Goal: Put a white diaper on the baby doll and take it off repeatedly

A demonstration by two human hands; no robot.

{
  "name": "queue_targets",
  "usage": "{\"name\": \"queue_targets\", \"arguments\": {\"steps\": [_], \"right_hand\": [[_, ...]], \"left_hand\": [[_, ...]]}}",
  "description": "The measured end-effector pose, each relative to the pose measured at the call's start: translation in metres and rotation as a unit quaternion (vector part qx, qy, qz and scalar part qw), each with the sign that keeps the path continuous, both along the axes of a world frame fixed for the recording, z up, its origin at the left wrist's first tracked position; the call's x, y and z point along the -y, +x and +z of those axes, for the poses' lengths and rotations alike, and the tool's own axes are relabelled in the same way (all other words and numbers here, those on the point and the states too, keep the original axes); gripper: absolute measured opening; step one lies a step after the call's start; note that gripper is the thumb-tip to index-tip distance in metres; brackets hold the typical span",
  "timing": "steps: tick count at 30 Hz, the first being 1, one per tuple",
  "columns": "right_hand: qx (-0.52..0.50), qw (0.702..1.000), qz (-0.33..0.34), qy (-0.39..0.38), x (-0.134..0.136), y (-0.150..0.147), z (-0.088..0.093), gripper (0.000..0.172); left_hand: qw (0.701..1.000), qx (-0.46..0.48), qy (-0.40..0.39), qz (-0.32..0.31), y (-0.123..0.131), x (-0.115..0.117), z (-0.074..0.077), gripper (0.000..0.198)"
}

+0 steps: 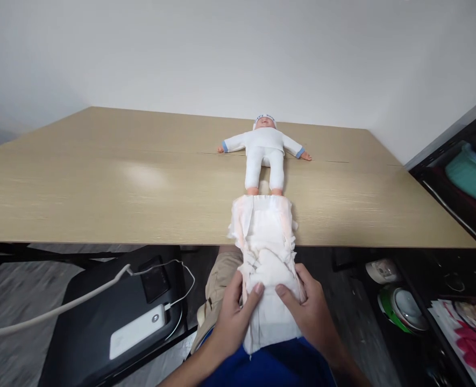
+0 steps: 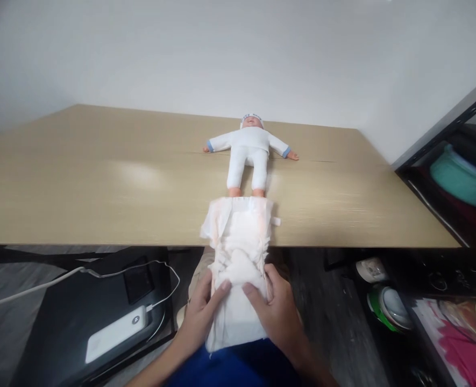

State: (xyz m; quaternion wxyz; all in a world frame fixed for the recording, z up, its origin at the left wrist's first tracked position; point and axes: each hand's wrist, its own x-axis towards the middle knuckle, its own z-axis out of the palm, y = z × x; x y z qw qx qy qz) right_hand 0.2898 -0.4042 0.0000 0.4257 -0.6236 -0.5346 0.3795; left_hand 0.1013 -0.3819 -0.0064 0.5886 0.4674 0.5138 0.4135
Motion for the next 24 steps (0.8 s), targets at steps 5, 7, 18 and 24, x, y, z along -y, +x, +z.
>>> {"name": "queue_targets", "arguments": {"steps": [5,7,18,24], "right_hand": [[0.068,0.997,-0.037,-0.006,0.006,0.007,-0.047,0.037],[0.125,0.987,-0.084,0.06,0.006,0.009,-0.052,0.043],[0.341,0.916,0.102,0.184,-0.082,-0.01,0.004,0.061],[0.398,0.897,0.136,0.132,-0.127,-0.021,-0.017,0.065]], "left_hand": [[0.997,0.025,-0.079,-0.01,0.0,-0.01,-0.02,0.065],[0.995,0.024,-0.092,-0.011,-0.001,-0.009,-0.026,0.068],[0.996,0.015,-0.087,-0.001,0.012,0.002,-0.038,0.065],[0.976,-0.196,0.066,-0.068,-0.015,-0.019,-0.011,0.031]]}}
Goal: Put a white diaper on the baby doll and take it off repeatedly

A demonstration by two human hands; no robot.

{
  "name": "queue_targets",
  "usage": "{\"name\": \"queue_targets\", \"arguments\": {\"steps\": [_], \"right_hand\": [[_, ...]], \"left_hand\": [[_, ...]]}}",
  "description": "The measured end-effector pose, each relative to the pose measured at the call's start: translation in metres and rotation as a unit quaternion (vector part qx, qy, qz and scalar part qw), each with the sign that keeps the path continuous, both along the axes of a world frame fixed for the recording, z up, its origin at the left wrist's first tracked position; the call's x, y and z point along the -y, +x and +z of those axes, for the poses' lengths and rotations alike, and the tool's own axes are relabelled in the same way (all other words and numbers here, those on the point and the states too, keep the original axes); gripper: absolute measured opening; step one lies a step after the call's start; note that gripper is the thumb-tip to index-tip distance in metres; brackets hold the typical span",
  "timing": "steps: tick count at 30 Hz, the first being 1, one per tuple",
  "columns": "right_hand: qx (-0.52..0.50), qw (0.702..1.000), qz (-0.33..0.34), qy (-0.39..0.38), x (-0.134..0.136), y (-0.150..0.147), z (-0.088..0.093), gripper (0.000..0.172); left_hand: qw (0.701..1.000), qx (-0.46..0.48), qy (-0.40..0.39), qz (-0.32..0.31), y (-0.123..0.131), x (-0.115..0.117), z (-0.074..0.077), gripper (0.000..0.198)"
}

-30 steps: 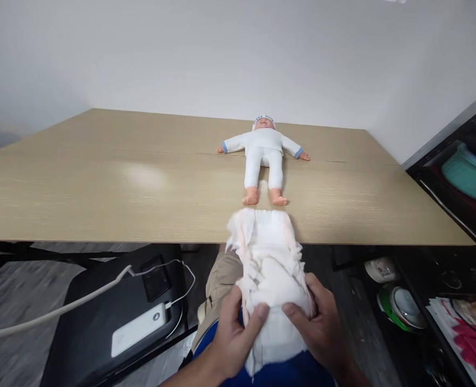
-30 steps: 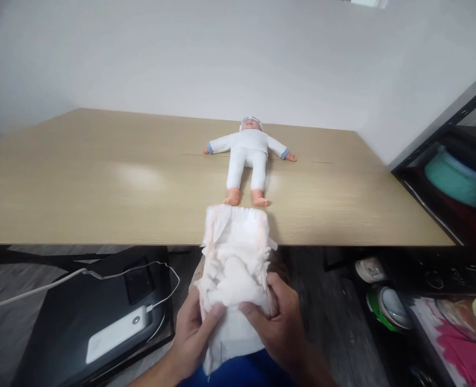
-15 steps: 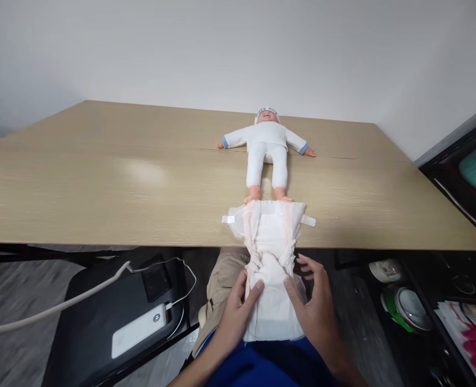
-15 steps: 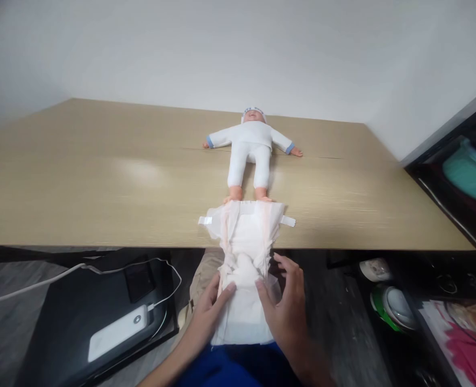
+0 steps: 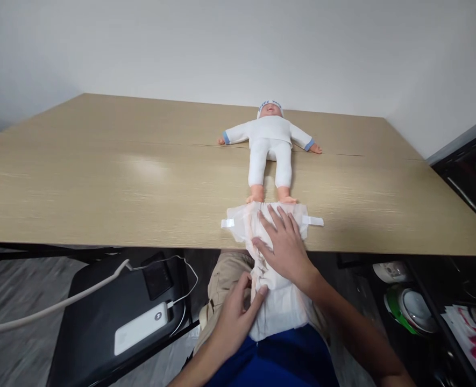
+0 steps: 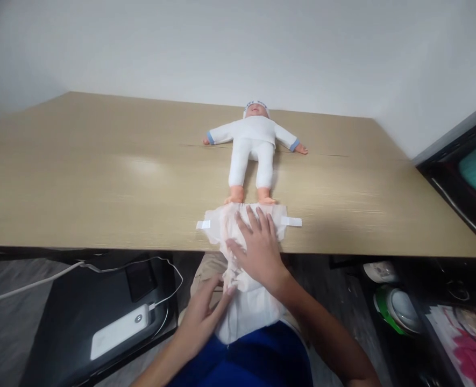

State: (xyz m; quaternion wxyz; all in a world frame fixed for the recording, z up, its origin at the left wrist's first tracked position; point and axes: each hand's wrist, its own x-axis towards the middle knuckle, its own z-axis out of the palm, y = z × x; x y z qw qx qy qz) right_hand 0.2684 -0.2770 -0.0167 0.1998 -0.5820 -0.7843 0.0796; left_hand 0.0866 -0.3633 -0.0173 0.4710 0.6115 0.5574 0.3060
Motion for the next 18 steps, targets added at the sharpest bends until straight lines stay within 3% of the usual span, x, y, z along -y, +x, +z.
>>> {"name": "queue_targets", "arguments": {"steps": [4,7,9,11,14,16,18], "right_hand": [[0.008,1.0,-0.001,0.01,0.0,-0.002,-0.004,0.064],[0.013,1.0,-0.004,0.009,0.001,-0.003,-0.003,0.065],[0.011,1.0,-0.007,0.01,0.001,-0.003,-0.004,0.065],[0.006,1.0,-0.009,0.015,0.0,-0.003,-0.005,0.064],[0.004,1.0,-0.009,0.02,0.001,-0.003,-0.006,0.062],[0.003,1.0,-0.009,0.022,0.003,-0.003,-0.006,0.063],[-0.002,1.0,-0.009,0.025,0.004,-0.003,-0.007,0.064]], "left_hand": [[0.967,-0.105,0.226,-0.053,-0.033,-0.029,0.031,0.022],[0.941,-0.093,0.316,-0.072,-0.048,-0.065,0.051,0.018],[0.923,-0.115,0.353,-0.104,-0.049,-0.105,0.058,0.019],[0.891,-0.181,0.388,-0.15,-0.044,-0.156,0.058,0.032],[0.822,-0.307,0.43,-0.213,-0.027,-0.235,0.049,0.071],[0.763,-0.361,0.45,-0.291,-0.012,-0.271,0.044,0.096],[0.711,-0.383,0.464,-0.364,0.002,-0.291,0.042,0.11]]}}
